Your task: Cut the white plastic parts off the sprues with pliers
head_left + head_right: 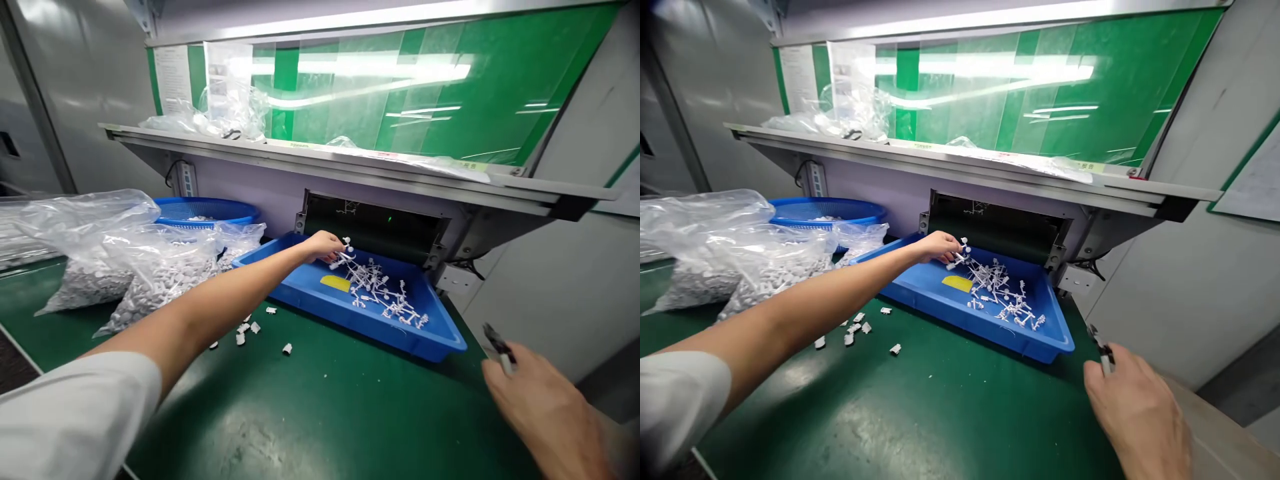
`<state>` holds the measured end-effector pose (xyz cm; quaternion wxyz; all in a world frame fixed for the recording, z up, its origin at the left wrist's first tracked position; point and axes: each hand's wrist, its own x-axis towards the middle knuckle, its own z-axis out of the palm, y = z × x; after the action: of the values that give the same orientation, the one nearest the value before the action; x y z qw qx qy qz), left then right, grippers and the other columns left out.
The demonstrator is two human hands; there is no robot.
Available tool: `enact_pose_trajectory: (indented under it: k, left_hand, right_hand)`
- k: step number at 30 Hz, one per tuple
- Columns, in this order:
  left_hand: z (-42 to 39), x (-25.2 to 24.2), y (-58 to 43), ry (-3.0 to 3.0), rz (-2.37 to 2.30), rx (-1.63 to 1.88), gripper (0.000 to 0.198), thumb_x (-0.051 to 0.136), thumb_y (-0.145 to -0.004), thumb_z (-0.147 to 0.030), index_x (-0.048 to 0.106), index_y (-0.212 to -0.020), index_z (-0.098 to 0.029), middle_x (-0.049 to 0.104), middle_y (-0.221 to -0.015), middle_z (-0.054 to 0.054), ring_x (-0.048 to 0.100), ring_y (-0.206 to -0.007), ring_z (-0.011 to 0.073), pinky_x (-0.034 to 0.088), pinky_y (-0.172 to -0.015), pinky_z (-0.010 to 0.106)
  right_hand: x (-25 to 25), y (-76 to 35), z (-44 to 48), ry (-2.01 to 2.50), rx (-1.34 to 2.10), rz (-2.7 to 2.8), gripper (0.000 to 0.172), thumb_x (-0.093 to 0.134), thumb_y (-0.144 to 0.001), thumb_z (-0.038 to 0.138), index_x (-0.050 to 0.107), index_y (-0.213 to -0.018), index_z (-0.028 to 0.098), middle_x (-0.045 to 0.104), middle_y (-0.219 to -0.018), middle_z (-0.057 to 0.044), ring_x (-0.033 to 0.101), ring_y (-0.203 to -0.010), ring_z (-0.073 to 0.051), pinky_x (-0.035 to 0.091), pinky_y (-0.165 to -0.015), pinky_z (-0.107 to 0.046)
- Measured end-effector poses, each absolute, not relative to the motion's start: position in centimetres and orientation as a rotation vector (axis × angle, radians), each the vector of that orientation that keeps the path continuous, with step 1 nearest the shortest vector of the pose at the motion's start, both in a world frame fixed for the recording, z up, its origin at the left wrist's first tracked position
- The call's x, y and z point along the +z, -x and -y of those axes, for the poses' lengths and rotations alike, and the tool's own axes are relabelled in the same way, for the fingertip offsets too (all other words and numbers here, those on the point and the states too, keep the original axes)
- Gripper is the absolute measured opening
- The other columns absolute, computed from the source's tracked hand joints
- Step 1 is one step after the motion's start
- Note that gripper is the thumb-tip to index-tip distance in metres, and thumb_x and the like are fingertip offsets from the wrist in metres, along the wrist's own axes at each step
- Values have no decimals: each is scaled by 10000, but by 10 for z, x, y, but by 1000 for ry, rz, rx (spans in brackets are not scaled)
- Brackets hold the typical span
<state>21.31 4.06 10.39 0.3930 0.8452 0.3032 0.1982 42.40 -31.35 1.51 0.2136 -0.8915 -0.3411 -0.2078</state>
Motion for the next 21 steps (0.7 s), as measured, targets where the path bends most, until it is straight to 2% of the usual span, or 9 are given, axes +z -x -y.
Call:
enact_pose_trajectory:
  k: [2,3,5,7,10,15,18,21]
  left_hand:
    - [-10,96,-185,-2029,-652,500,294,491,-931,-325,632,-1112,-140,656,-1080,121,653,-865,141,535,-763,242]
    - [7,87,-172,-1948,-585,477,290,500,-930,-340,637,-1100,-149,657,-1065,109,649,-817,118,536,-737,230]
    - [43,67,-151,-1673,-434,383,277,620,-867,-376,660,-1016,-146,660,-984,86,628,-724,92,524,-661,209]
    - [73,47,-138,-1374,-332,299,309,760,-756,-372,668,-924,-130,651,-894,60,609,-673,83,506,-614,201]
    - [100,27,-131,-1153,-303,310,349,845,-666,-334,664,-863,-111,645,-833,46,609,-673,89,508,-635,217]
    - [110,15,-131,-1136,-287,359,394,843,-668,-368,660,-861,-78,662,-860,94,629,-697,125,514,-674,264]
    - [113,14,-126,-1118,-293,436,352,732,-787,-363,644,-1015,-109,659,-958,107,638,-769,146,520,-676,275]
    - [118,12,-119,-1513,-351,490,314,689,-799,-283,640,-1079,-151,660,-947,63,613,-743,143,470,-611,236]
  right_hand:
    - [31,-381,300,2251,-525,938,295,499,-850,454,616,-1046,268,666,-965,-82,617,-791,-293,466,-618,-374]
    - [37,-356,292,2130,-381,970,305,523,-851,507,625,-1026,279,669,-946,-56,618,-774,-262,467,-618,-342]
    - [42,-307,275,1908,-84,1056,347,554,-843,576,633,-994,274,669,-940,-26,616,-751,-216,465,-607,-288]
    - [39,-270,263,1733,139,1116,353,592,-839,564,626,-1008,256,667,-940,-13,618,-788,-195,468,-645,-257]
    - [28,-249,254,1659,331,1161,314,613,-852,504,633,-1006,231,672,-904,1,604,-799,-178,460,-687,-240]
    - [14,-259,249,1795,454,1123,337,640,-824,514,664,-936,196,668,-810,5,561,-696,-162,427,-623,-247]
    - [5,-265,245,1727,408,1004,347,671,-801,503,664,-933,183,651,-774,3,553,-669,-156,427,-616,-253]
    - [0,-264,243,1717,275,880,321,669,-809,491,665,-920,190,638,-730,10,559,-650,-154,421,-603,-253]
